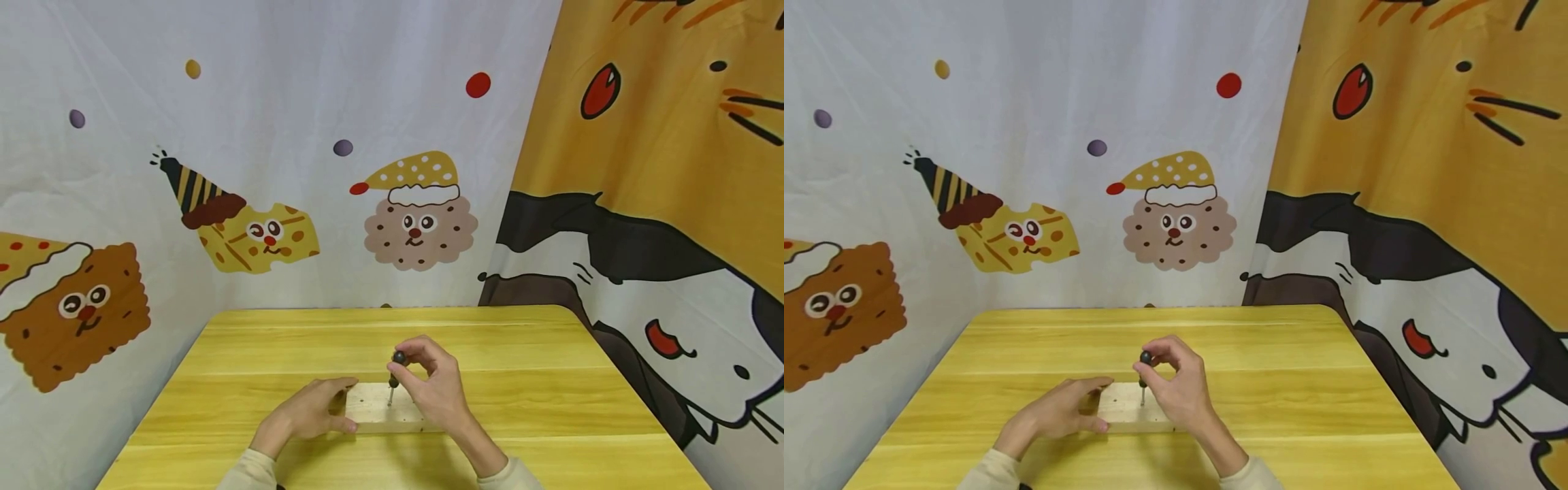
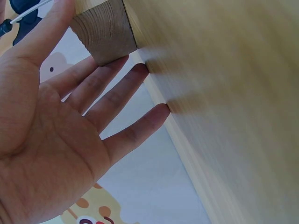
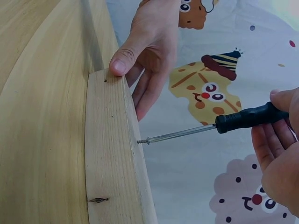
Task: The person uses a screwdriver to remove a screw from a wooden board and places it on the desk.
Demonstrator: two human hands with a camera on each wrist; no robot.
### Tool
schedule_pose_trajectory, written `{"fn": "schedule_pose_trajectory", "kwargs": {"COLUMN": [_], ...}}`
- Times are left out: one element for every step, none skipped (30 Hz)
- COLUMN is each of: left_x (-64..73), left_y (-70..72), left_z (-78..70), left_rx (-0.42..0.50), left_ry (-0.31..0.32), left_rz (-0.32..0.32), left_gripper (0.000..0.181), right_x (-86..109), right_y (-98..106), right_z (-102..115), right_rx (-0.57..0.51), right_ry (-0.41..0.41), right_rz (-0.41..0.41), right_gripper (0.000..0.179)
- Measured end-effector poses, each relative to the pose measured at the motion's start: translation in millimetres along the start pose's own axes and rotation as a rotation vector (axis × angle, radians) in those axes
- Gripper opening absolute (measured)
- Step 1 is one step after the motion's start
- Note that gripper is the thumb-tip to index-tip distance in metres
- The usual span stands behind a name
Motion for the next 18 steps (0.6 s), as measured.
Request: {"fn": "schedule_pose_trajectory", "kwargs": {"left_x": [0.0, -0.1, -0.2, -0.1, -0.5, -0.5, -0.5, -0.4, -0.3, -0.2, -0.4, -0.4, -0.5, -0.6, -0.7, -0.8, -1.0, -1.1], "left_y": [0.0, 0.0, 0.0, 0.0, 0.0, 0.0, -0.1, 0.0, 0.1, 0.2, 0.2, 0.2, 0.3, 0.4, 0.5, 0.5, 0.5, 0.6], "left_z": [0.2, 0.4, 0.4, 0.5, 1.0, 1.1, 1.2, 1.0, 0.7, 0.7, 0.8, 0.7, 0.9, 0.9, 1.0, 1.3, 1.6, 1.4], "left_rx": [0.001, 0.001, -0.001, 0.0, 0.0, -0.001, -0.001, 0.0, 0.002, 0.004, 0.004, 0.004, 0.006, 0.009, 0.009, 0.011, 0.012, 0.013], "left_ry": [-0.001, -0.001, -0.002, -0.002, -0.002, -0.001, 0.0, 0.001, 0.002, 0.003, 0.004, 0.005, 0.006, 0.006, 0.006, 0.007, 0.007, 0.006], "left_rz": [0.0, -0.001, -0.002, -0.003, -0.003, -0.002, -0.001, -0.001, -0.001, -0.001, 0.0, 0.0, -0.001, -0.002, -0.002, -0.002, -0.001, -0.001], "left_gripper": [0.092, 0.092, 0.093, 0.093, 0.093, 0.093, 0.093, 0.093, 0.093, 0.093, 0.093, 0.093, 0.092, 0.092, 0.092, 0.092, 0.092, 0.092], "right_x": [-0.1, -0.2, -0.3, -0.5, -0.6, -0.8, -0.9, -1.0, -1.1, -1.2, -1.2, -1.1, -1.0, -0.9, -0.8, -0.7, -0.5, -0.4], "right_y": [0.0, -0.1, -0.1, -0.1, -0.2, -0.4, -0.5, -0.6, -0.7, -0.8, -0.8, -0.8, -0.7, -0.8, -0.8, -0.8, -0.9, -1.1], "right_z": [0.1, 0.1, 0.1, 0.0, -0.2, -0.4, -0.6, -0.9, -1.1, -1.3, -1.6, -2.0, -2.2, -2.5, -2.5, -2.7, -2.9, -2.7], "right_rx": [-0.003, -0.004, -0.004, -0.008, -0.011, -0.014, -0.015, -0.013, -0.015, -0.015, -0.015, -0.016, -0.014, -0.016, -0.013, -0.012, -0.013, -0.008], "right_ry": [0.001, 0.008, 0.02, 0.025, 0.032, 0.036, 0.041, 0.052, 0.053, 0.052, 0.051, 0.048, 0.046, 0.042, 0.038, 0.035, 0.029, 0.034], "right_rz": [0.001, 0.002, 0.0, 0.0, -0.001, -0.002, -0.004, -0.006, -0.006, -0.005, -0.003, -0.001, 0.001, 0.005, 0.007, 0.009, 0.011, 0.009], "right_gripper": [0.023, 0.023, 0.023, 0.023, 0.024, 0.024, 0.025, 0.026, 0.027, 0.028, 0.028, 0.028, 0.027, 0.027, 0.026, 0.026, 0.025, 0.025]}}
Point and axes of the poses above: each hand's wrist, its own x-axis away from the middle knuckle, its own y-axis out of the back of the hand, z = x × y, the point moved 3 cm from there along -x, towards the middle knuckle, and after that the axes turned 14 degrees about x, right-handed, at the moved point
